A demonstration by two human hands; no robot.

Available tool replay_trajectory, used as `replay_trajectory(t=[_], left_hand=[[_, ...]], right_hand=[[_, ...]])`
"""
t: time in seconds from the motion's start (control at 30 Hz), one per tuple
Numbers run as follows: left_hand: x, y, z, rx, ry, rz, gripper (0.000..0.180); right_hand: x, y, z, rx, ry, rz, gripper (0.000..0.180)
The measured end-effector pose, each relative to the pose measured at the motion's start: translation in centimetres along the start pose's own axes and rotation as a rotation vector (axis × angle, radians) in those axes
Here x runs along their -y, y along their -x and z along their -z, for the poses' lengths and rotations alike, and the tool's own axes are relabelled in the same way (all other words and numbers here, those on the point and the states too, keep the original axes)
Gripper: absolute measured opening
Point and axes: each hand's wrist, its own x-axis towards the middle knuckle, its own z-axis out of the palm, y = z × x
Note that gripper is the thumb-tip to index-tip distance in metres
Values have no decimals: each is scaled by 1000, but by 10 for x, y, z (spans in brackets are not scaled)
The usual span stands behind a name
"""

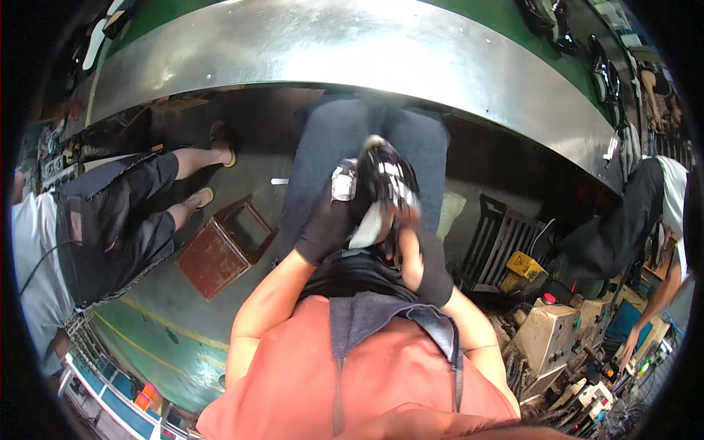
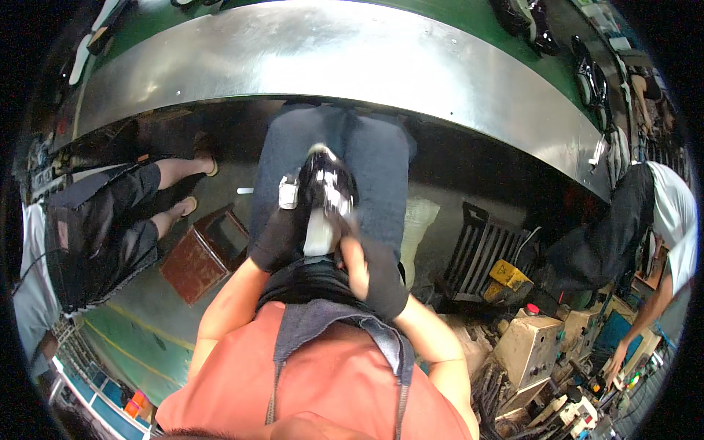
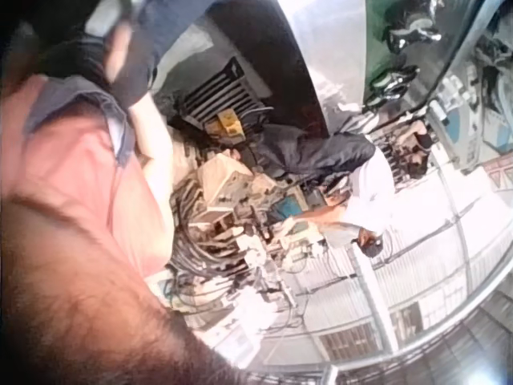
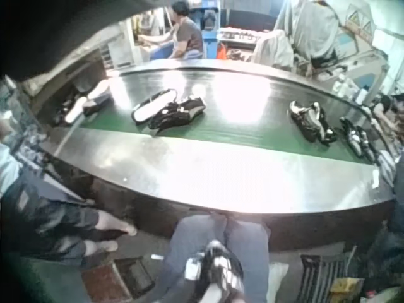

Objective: The person repeatedly picks up black shoes from a conveyor belt, wipes the soles with a white cloth, and uses a small metal tool to scrape or clean the edges. The shoes are then placed back onto the moving belt. This process is repeated for multiple shoes throughout the video.

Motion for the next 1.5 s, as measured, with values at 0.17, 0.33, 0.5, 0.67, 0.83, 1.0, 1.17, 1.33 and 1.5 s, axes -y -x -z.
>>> replay_trajectory(t=[0.17,0.33,0.5,0.67,0.83,1.0,1.17,1.33,1.5], left_hand=[[10,-18,-9,-250,-929,-204,52],[11,-32,2,-243,-681,-383,33],[30,-57,11,-238,-350,-72,42],[46,-15,-1,-28,-443,-187,87],[42,-15,-7,-77,-449,-127,83],[56,-20,-12,-178,-470,-207,77],[53,-12,-18,-150,-592,-180,77],[60,-28,-5,-157,-575,-325,74],[19,-62,-2,79,466,244,60]], right_hand=[[10,-62,27,24,-47,-146,56],[9,-65,32,44,-32,-97,57],[12,-72,37,49,0,-150,59],[-6,-83,50,131,-114,-130,52],[-2,-88,83,203,49,-82,52],[43,-74,93,191,767,31,43],[62,-88,63,126,1333,429,48],[26,-132,92,97,1310,825,42],[46,-121,96,460,808,111,47]])
